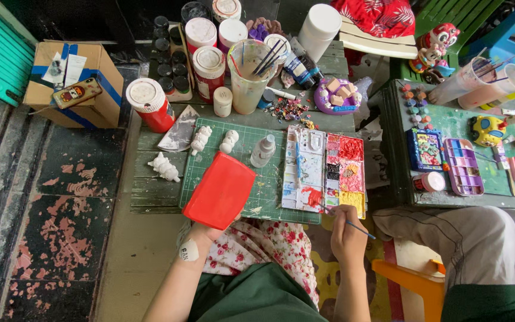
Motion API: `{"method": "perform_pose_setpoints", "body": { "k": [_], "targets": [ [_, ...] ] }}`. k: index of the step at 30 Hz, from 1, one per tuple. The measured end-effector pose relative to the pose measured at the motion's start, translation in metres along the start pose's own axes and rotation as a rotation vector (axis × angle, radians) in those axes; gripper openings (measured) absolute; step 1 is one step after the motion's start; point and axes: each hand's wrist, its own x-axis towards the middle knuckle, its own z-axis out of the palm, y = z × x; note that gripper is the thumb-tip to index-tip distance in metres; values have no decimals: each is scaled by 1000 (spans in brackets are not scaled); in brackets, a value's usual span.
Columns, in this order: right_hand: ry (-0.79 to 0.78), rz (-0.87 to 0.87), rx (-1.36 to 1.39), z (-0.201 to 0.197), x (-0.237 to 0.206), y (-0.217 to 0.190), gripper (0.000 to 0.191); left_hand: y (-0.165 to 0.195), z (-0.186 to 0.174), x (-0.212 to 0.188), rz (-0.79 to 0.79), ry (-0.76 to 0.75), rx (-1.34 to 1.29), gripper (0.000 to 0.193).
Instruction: The person paints a red rectangular box with a paintbrush, dipping the brush into a paint palette and applying paint over the box's surfaces. They rotate the box to reach different sides and hold small white figurines while working at a cluttered craft table.
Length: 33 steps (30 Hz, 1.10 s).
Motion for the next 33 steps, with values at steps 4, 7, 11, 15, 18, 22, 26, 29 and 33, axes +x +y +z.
{"method": "perform_pose_setpoints", "body": {
  "k": [4, 7, 11, 15, 18, 22, 26, 29, 33],
  "targets": [
    [88, 67, 418, 3, -1, -1, 19, 3, 7, -2, -29, 99, -41, 26],
    [96, 109, 955, 21, -5, -14, 17, 1, 9, -1, -44, 121, -100, 26],
    [-266, 265, 1143, 45, -15, -42, 15, -8, 6, 0, 77, 56, 221, 25],
    [-488, 296, 1239, 69, -23, -71, 13, -8, -1, -7, 241, 76, 1076, 21],
    [-551, 316, 1171, 77, -19, -83, 12, -5, 0, -10, 493, -13, 1248, 39],
    [-488, 276, 1098, 78, 11, -77, 14, -3, 9, -11, 313, 76, 992, 33],
    [-369, 230, 1137, 74, 14, -72, 19, -3, 14, -11, 331, 56, 863, 39],
    [-544, 238, 1130, 78, 5, -74, 16, -1, 9, -16, 429, 47, 1219, 44],
    [-407, 157, 936, 78, 11, -67, 19, -7, 3, -10, 333, 53, 841, 41]
  ]
}}
